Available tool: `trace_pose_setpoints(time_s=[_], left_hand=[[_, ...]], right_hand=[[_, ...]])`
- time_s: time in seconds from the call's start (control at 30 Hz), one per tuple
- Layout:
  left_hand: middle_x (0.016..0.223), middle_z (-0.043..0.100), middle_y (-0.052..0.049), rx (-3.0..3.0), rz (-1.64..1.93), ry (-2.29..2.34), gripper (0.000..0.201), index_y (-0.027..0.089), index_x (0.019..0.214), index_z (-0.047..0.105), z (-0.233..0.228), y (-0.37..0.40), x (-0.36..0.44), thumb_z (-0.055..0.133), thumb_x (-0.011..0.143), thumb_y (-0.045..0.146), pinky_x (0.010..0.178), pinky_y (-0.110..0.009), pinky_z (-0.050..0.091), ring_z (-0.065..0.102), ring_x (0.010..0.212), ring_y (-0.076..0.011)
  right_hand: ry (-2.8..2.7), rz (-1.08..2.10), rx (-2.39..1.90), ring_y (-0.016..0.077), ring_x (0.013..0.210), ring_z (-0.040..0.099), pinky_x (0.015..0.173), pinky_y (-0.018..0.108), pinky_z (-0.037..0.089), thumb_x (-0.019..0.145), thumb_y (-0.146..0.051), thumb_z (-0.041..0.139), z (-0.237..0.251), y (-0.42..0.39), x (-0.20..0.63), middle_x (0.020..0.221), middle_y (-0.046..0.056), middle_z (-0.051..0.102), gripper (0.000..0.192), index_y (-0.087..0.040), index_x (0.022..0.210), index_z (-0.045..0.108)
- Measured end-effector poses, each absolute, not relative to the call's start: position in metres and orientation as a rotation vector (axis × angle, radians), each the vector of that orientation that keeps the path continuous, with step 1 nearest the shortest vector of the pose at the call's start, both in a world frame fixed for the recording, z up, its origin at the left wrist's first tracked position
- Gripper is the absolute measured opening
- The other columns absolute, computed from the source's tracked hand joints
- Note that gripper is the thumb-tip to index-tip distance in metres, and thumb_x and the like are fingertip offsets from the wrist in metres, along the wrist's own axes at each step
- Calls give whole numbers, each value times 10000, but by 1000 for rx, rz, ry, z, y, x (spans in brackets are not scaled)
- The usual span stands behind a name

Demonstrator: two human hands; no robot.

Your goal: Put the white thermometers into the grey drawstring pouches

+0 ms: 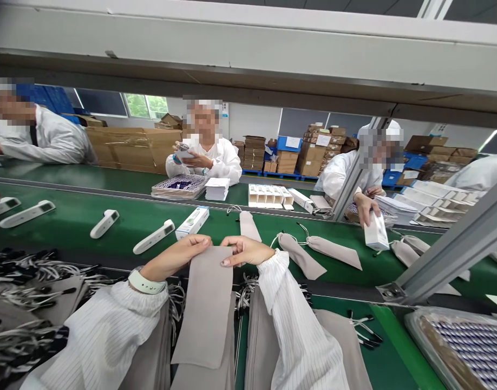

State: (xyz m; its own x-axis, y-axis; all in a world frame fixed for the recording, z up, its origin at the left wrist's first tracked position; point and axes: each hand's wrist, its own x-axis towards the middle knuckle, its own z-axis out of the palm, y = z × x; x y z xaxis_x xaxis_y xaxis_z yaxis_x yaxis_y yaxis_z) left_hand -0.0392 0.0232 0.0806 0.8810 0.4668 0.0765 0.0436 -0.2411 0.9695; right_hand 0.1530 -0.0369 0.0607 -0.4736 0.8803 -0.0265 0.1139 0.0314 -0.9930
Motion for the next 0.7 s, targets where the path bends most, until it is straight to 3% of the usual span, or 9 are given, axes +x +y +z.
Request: trace_pose_setpoints(time_s=[0.13, 0.23, 0.33, 0.43, 0.57, 0.7], left_hand=[[588, 294, 49, 1814, 389, 302, 335, 154, 622, 339, 89, 18, -41, 479, 761, 425, 470, -187, 240, 308, 519, -63], [610, 352, 44, 1801, 328, 221, 274, 158, 678, 364, 97, 14, -44, 452, 785, 394, 495, -189, 287, 367, 531, -71], [602, 338, 48, 1889, 359, 191, 268, 156, 674, 379, 100, 15, -51, 406, 813, 383, 511, -184, 291, 347, 536, -69], [610, 383, 41, 2051, 306, 169, 237, 155, 702, 423, 95, 20, -57, 382, 831, 349, 528, -180, 304, 371, 553, -72], [609, 472, 35, 2249, 17, 109, 156, 163, 723, 490, 96, 22, -62, 447, 797, 293, 526, -182, 336, 453, 539, -84], [686, 509, 13, 2324, -9, -147, 130, 178, 743, 509, 123, 8, -87, 448, 795, 281, 605, -190, 370, 486, 645, -112]], right_hand=[[-1530, 1231, -1086, 21, 396, 318, 375, 159, 193, 635, -363, 638, 60, -34, 156, 460, -76, 394, 280, -127, 600, 491], [-1506, 1250, -1127, 30, 370, 325, 368, 166, 229, 639, -393, 620, 57, -35, 159, 415, -74, 361, 315, -131, 524, 488], [-1418, 1276, -1190, 80, 523, 493, 464, 191, 383, 647, -397, 610, 57, -39, 161, 606, -11, 531, 265, -141, 691, 556], [-1145, 881, -1359, 101, 652, 537, 513, 195, 419, 698, -388, 551, 64, -31, 155, 803, 46, 580, 271, -161, 843, 521], [-1241, 742, -1551, 82, 410, 447, 318, 170, 284, 718, -380, 491, 77, 20, 113, 677, 16, 568, 316, -189, 959, 417], [-1675, 741, -1763, 112, 450, 509, 388, 211, 374, 744, -365, 459, 70, 88, 34, 657, 9, 564, 343, -219, 1047, 393]])
